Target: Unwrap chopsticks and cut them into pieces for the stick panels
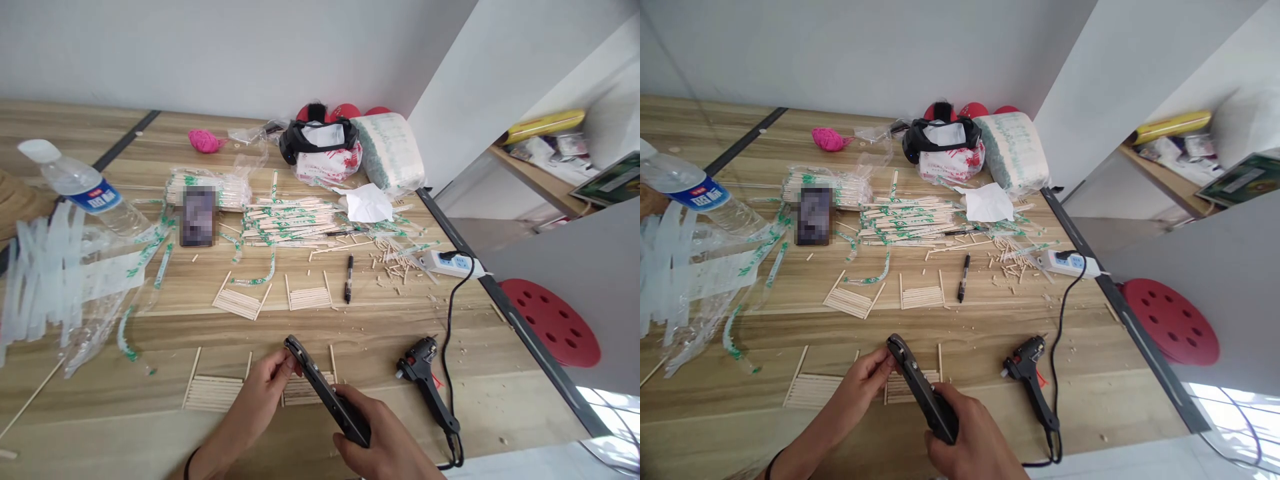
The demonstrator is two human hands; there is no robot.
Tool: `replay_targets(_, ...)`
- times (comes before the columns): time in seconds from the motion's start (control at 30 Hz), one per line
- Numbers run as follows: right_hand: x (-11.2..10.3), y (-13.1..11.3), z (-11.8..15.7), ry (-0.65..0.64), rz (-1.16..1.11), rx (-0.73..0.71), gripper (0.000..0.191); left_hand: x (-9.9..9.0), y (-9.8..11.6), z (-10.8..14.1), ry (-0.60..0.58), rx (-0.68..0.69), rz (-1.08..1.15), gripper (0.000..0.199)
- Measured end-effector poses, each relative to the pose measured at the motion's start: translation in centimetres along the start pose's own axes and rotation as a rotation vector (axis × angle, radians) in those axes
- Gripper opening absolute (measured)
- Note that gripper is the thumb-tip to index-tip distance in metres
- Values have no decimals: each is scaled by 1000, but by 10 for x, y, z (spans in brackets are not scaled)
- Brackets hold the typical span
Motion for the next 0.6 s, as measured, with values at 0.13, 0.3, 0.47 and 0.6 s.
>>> replay_targets(0.13,-1,0,1,-8,-2,-1,18,0,1,0,-9,-8,-7,36)
replay_targets(0.3,-1,1,-1,-25,-16,3,18,0,3,-1,-7,-2,-54,35)
replay_targets(0.47,4,9,-5,15,-14,-16,21,1,3,-2,19,-5,-131,36)
replay_targets(0.6,6,13,-7,30,-21,-31,30,1,-1,-3,34,-7,-177,38)
Point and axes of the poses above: each hand's wrist, its own z-axis away from the middle knuckle, its own x-axis out of the palm, y = z × x, the point moved 4 cm from there along -z, towards the middle knuckle, and after that the axes turned 1 degree about -x, right-handed, at the moved point
